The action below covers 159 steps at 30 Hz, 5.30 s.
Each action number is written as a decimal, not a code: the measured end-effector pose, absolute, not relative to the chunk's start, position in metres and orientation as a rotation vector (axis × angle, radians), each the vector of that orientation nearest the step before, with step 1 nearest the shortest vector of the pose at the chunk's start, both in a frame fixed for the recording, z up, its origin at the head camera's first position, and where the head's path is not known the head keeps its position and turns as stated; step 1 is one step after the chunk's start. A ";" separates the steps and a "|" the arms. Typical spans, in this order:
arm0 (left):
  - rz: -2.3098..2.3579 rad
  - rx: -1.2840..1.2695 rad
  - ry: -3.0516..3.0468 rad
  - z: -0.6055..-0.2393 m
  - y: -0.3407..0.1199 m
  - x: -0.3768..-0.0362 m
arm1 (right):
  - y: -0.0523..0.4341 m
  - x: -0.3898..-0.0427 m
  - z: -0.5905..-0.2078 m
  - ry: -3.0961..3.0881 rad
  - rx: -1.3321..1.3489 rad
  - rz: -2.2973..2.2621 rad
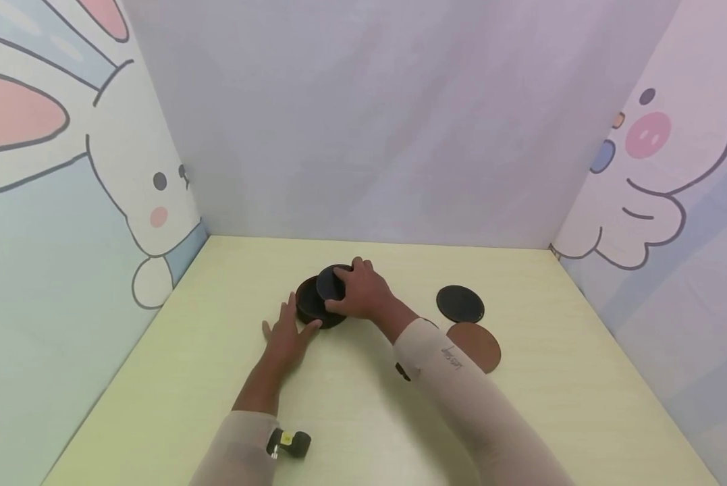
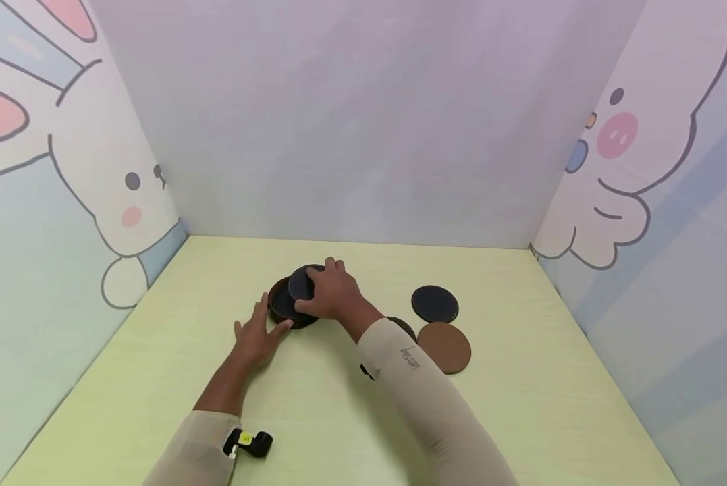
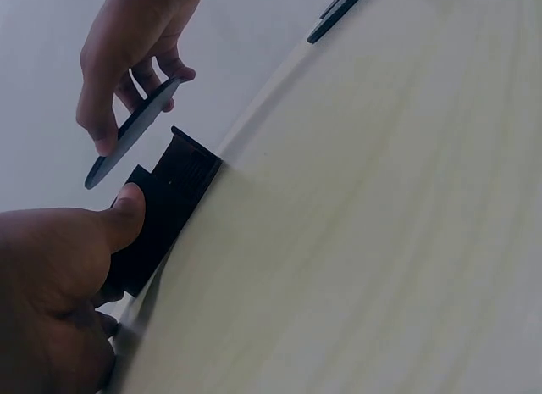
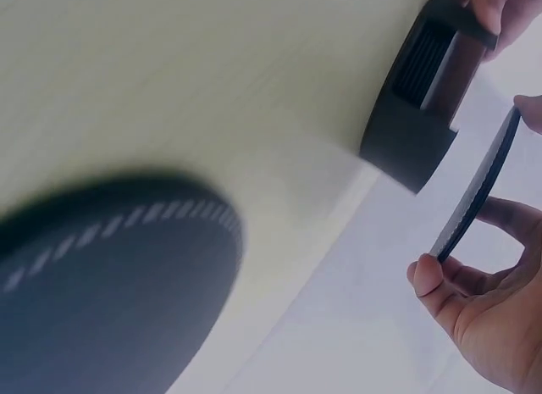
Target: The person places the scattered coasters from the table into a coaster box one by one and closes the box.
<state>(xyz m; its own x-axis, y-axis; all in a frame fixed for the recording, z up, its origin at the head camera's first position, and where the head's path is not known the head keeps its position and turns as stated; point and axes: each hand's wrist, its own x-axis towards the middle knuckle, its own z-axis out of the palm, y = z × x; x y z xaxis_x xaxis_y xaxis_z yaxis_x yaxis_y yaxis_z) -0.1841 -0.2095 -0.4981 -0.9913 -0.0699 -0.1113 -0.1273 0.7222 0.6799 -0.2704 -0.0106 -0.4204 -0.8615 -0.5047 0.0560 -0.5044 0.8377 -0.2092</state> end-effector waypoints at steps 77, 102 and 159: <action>1.189 -0.174 2.845 -0.494 -0.208 -0.179 | 0.062 -0.232 -0.411 2.729 -0.503 -0.236; 1.165 -0.165 2.865 -0.496 -0.207 -0.182 | 0.102 -0.215 -0.420 2.732 -0.482 -0.172; 1.178 -0.164 2.835 -0.499 -0.212 -0.181 | 0.135 -0.215 -0.438 2.691 -0.681 -0.304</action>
